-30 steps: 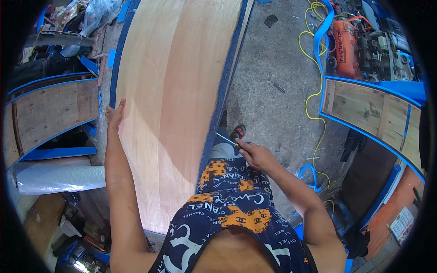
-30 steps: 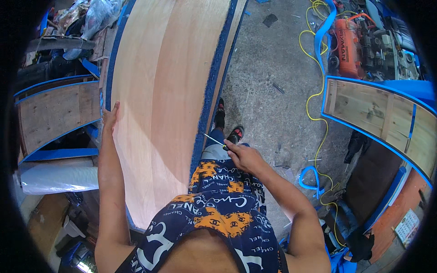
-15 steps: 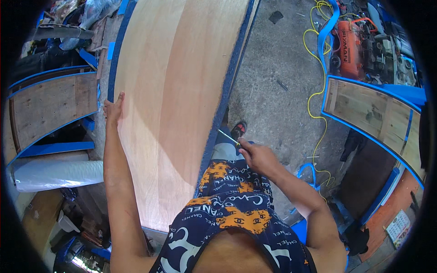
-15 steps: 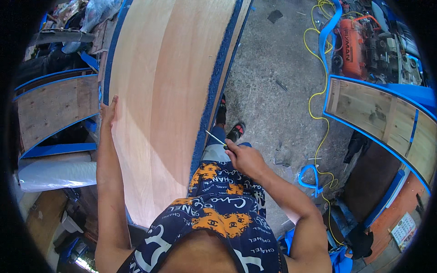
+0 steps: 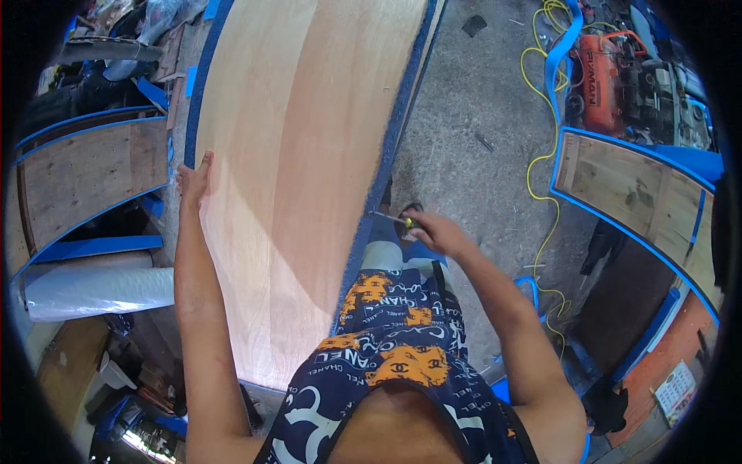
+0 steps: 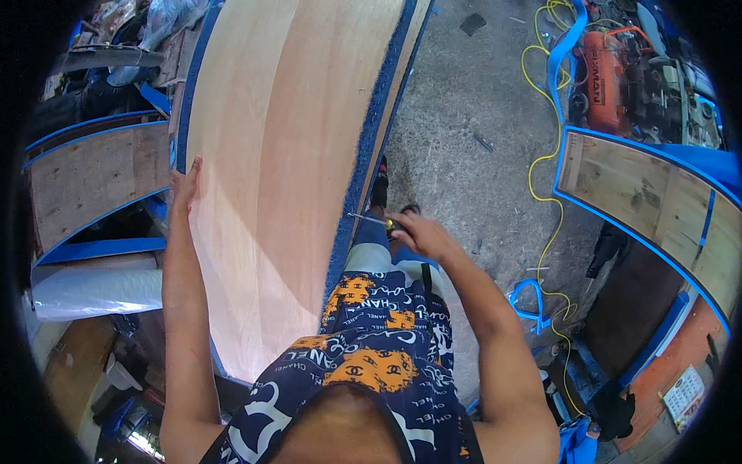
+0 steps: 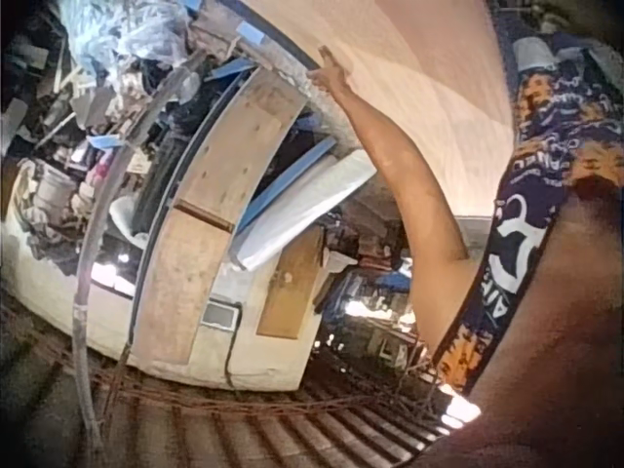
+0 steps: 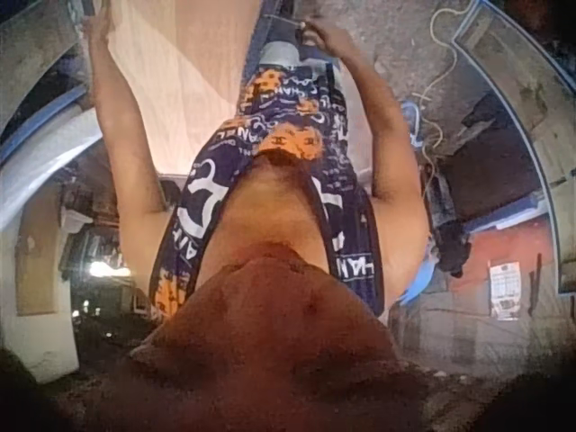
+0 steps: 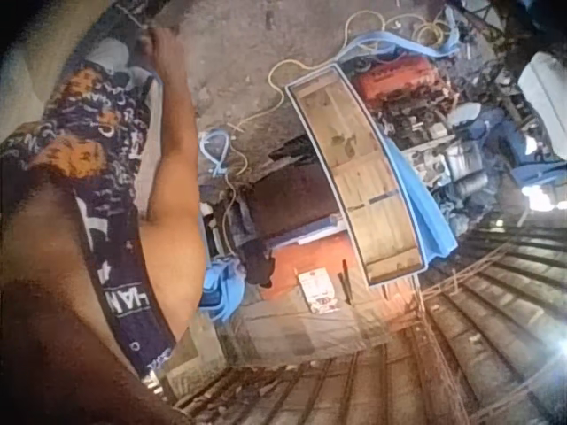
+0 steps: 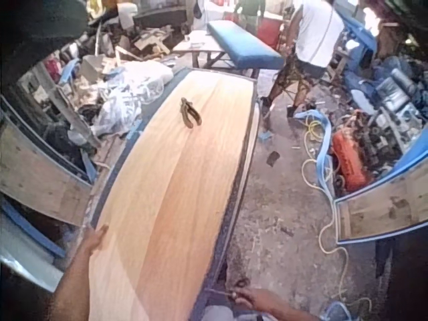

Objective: The recorder uses a tool to remove staples or trim fabric along the edge of a large wooden furniture panel.

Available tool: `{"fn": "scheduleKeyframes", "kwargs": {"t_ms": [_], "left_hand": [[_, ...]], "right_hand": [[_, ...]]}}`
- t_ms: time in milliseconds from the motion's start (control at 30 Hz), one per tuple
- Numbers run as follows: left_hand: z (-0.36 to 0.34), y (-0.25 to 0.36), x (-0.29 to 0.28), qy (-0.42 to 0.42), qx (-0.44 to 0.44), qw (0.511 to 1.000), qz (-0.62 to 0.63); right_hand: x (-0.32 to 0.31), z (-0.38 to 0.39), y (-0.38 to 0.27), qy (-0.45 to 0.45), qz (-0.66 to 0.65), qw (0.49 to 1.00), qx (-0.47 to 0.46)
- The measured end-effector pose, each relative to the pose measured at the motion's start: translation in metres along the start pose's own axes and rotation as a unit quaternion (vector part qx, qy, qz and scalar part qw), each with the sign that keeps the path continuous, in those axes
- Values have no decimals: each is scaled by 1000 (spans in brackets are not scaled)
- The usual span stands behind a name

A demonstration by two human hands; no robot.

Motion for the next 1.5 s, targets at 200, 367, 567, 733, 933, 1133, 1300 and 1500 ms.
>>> {"fn": "scheduleKeyframes", "kwargs": {"t_ms": [200,367,567,733,933,1133,1300,1500], "left_hand": [[1,-2,1,21,-26,999,-5],[0,-5,1,9,-63,998,-20],[-1,-3,1,18,-72,997,-20],[1,-4,1,23,-74,997,-26],[4,1,-2,28,-76,996,-31],[6,0,-3,19,-38,999,-21],[0,-5,-2,-1,-27,999,-31],[-3,-6,-2,24,-10,1000,1]], "right_hand": [[6,59,-65,-27,-57,997,45],[2,54,-82,-65,-21,991,114],[-12,46,-94,-78,50,987,135],[-37,26,-91,-77,63,989,105],[-25,21,-57,-74,57,994,60],[24,-45,17,-135,18,989,62],[31,-84,-6,-85,-52,995,19],[12,19,-45,-91,-4,982,163]]}}
Point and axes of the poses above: each hand's wrist, its own z-axis away from the middle knuckle, its own x-axis out of the palm, y = z × x, the point moved 6 cm from there along -z, towards the middle knuckle, and after that the axes turned 15 degrees about -y, right-handed, at the moved point
